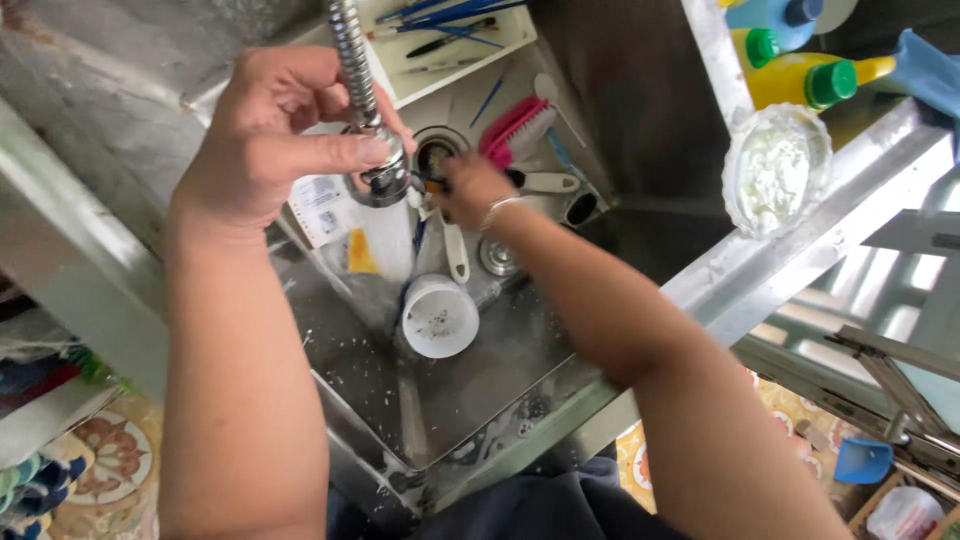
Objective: Washing a sneaker and a plastic container in a sink using various brushes and water.
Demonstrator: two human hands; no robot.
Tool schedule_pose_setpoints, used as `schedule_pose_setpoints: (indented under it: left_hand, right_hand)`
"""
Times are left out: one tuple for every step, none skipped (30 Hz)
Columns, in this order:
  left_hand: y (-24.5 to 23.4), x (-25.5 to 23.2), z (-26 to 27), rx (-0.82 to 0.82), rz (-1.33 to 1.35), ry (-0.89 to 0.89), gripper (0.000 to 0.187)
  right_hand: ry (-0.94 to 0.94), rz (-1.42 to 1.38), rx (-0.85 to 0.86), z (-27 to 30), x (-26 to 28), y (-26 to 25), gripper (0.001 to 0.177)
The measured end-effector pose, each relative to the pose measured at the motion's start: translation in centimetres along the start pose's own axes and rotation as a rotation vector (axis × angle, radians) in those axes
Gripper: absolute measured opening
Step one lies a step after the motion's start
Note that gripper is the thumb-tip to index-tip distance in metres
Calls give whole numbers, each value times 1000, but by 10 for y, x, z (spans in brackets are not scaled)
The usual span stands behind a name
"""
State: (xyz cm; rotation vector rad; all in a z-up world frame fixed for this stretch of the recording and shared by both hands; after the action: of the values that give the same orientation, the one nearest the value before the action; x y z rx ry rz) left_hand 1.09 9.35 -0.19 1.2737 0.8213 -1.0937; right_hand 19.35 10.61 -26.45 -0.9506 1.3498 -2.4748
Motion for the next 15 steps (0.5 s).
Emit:
schedule_pose_setpoints:
  left_hand:
    - [-1, 1, 1, 13, -2, 18, 20]
    - [-2, 2, 2, 26, -3, 35, 20]
    - [-1, 1, 1, 29, -2, 32, 20]
    - [-1, 0, 1, 25, -27, 43, 21]
    - [-2, -1, 3, 17, -53, 49, 21]
    - [-3, 1, 1, 15, -52, 41, 21]
    - [-3, 1, 1, 23, -28, 35, 20]
    - [-3, 1, 2, 30, -5, 29, 18]
    - [-3, 2, 3, 25, -7, 29, 18]
    - [-3, 0, 4, 26, -16, 49, 16]
    - [-3, -2, 3, 27, -25, 70, 14]
    - [-4, -3, 3, 25, -27, 74, 14]
    - [-4, -2, 3, 21, -22, 55, 14]
    - [-4, 0, 3, 18, -17, 37, 14]
    - [-4, 0, 2, 15, -16, 38, 14]
  right_hand:
    - [83, 39, 47, 3, 13, 4, 72]
    - [167, 77, 94, 7, 26, 8, 87]
    - [171, 76, 95, 7, 30, 19, 87]
    - [159, 175, 68, 5, 35, 27, 83]
    - [144, 272, 45, 6, 42, 37, 80]
    - [146, 268, 51, 4, 37, 50, 80]
    - [186, 216, 74, 3, 32, 66, 74]
    - [227, 165, 98, 2, 27, 81, 69]
    - [222, 165, 99, 0, 20, 95, 69]
    - [201, 158, 40, -4, 16, 103, 64]
    - [179, 153, -22, -9, 10, 110, 59]
    - [175, 154, -23, -13, 9, 110, 59]
    - [270, 53, -91, -14, 0, 105, 51]
    - [364, -48, -158, -13, -10, 101, 44]
    - [361, -46, -157, -16, -22, 103, 44]
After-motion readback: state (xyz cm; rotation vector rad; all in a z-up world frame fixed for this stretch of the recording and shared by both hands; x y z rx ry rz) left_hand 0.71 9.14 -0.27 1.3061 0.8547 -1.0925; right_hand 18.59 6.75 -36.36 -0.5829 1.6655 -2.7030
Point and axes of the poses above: each hand's wrist, its own z-axis away from the middle knuckle, its own y-axis out of the palm, x = y × z, the point moved 10 cm from there along -z, towards the middle knuckle, and after that the axes turned 7 degrees about -x, right-handed, at the moved point
